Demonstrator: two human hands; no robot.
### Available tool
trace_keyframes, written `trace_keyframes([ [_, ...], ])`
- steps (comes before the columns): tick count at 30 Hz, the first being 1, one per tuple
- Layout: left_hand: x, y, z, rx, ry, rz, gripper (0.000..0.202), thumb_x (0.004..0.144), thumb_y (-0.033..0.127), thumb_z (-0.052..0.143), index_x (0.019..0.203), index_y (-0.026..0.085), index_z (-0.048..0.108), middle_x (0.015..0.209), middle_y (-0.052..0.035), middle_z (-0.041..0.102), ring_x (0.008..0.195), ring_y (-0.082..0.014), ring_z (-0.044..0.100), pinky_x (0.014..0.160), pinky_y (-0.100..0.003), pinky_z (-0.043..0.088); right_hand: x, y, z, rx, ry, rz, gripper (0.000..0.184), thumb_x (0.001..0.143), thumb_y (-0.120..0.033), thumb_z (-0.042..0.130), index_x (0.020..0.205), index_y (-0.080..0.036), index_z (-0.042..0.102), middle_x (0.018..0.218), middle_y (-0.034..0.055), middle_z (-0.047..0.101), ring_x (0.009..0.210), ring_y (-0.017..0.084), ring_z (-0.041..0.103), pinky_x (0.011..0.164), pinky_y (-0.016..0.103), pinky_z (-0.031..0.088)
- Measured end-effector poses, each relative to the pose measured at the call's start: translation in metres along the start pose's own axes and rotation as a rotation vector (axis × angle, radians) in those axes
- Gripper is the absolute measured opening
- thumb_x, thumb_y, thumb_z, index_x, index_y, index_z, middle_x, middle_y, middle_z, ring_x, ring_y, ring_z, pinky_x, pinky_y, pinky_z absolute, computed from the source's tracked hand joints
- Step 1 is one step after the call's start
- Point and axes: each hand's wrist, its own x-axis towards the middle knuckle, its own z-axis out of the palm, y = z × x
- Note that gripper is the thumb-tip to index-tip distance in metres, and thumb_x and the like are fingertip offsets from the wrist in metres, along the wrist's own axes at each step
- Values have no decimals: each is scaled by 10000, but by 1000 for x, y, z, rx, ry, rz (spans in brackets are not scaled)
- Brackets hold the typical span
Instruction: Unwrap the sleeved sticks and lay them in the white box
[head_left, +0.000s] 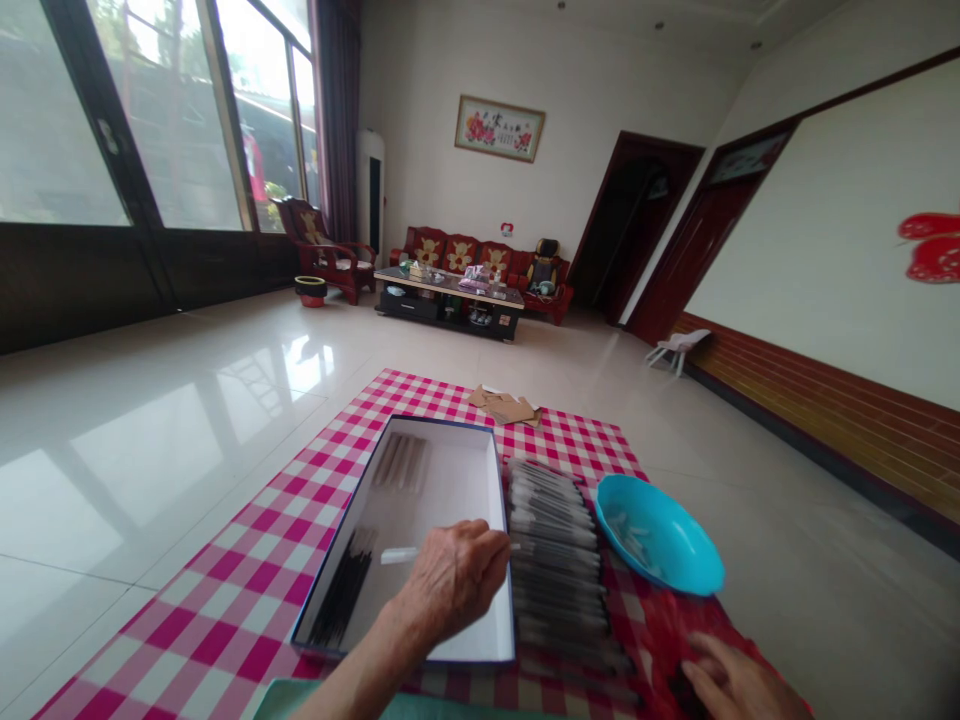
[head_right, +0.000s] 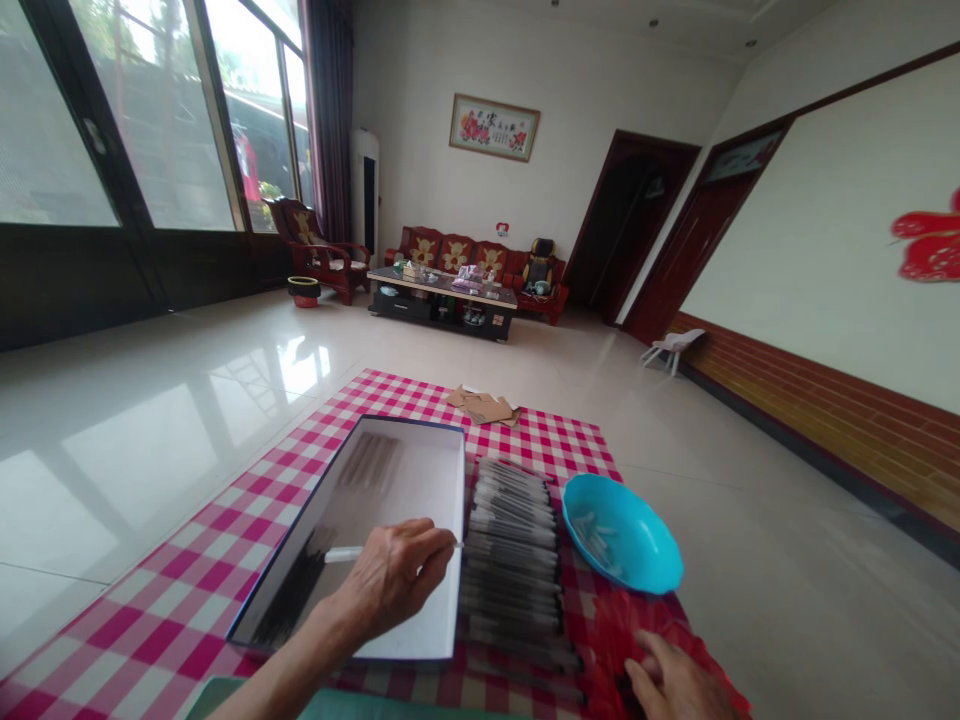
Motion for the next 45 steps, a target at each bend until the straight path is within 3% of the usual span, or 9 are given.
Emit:
trace_keyframes([
  [8, -2, 4, 4, -7, -25, 65, 178, 880, 237, 421, 847, 239, 596, 660, 13, 574, 628, -123, 565, 551, -218, 327, -11, -148, 32, 338, 233, -527, 236, 829, -317, 522, 988, -197, 648, 920, 77, 707, 796, 190, 678, 705, 243, 544],
  [13, -3, 6, 2, 27, -45, 103, 214, 899, 269, 395, 781, 215, 564, 666, 5, 587, 623, -129, 572, 544, -220, 335, -10, -179, 45, 403, 256, -679, 129, 821, -221, 559, 876, -211, 676, 812, 54, 706, 739, 178, 670, 694, 231, 527],
  [17, -4, 7, 1, 25, -52, 103, 210, 901, 294, 398, 796, 214, 562, 689, 0, 604, 642, -141, 585, 565, -228, 359, -4, -172, 42, 563, 88, -561, 77, 770, -249, 630, 822, -220, 678, 773, 37, 692, 712, 182, 656, 668, 238, 518],
  [24, -2, 9, -4, -88, -10, 70, 236, 918, 267, 361, 844, 201, 575, 706, -9, 612, 665, -134, 597, 600, -218, 386, -3, -185, 53, 1303, -342, 42, 206, 682, -329, 732, 842, -222, 660, 779, -16, 673, 704, 147, 630, 673, 249, 527],
  [30, -2, -29, -26, 5, -57, -64, 234, 900, 275, 403, 902, 213, 629, 739, -22, 627, 660, -153, 602, 565, -231, 368, 33, -184, 45, 1523, -83, 190, 296, 588, -338, 790, 800, -197, 640, 869, 22, 698, 733, 147, 639, 595, 226, 529],
  [32, -3, -48, -36, 29, -32, -127, 246, 883, 233, 409, 981, 211, 633, 764, -31, 630, 665, -155, 600, 562, -234, 364, 50, -188, 41, 1508, -14, 195, 313, 557, -336, 794, 773, -196, 616, 813, 2, 687, 688, 126, 632, 574, 209, 519],
  [35, -6, -67, -47, 40, 36, -196, 333, 842, 138, 392, 1084, 195, 613, 785, -40, 624, 642, -143, 580, 548, -234, 353, 63, -212, 51, 1268, -145, 110, 248, 655, -381, 699, 781, -200, 587, 771, -19, 666, 657, 97, 617, 558, 185, 496],
  [41, -6, -76, -49, -92, 137, -141, 422, 849, 135, 364, 1243, 192, 505, 826, -41, 641, 697, -142, 586, 611, -234, 398, 55, -286, 130, 932, -506, 91, 128, 753, -223, 644, 685, -136, 579, 540, -28, 581, 470, 96, 546, 416, 191, 416],
  [45, -6, -89, -47, -185, 208, -330, 419, 828, 167, 409, 1243, 170, 467, 776, -15, 665, 686, -143, 597, 636, -238, 417, 45, -308, 168, 800, -658, 141, 166, 862, -281, 563, 911, -126, 595, 805, 4, 625, 620, 101, 590, 553, 250, 502],
])
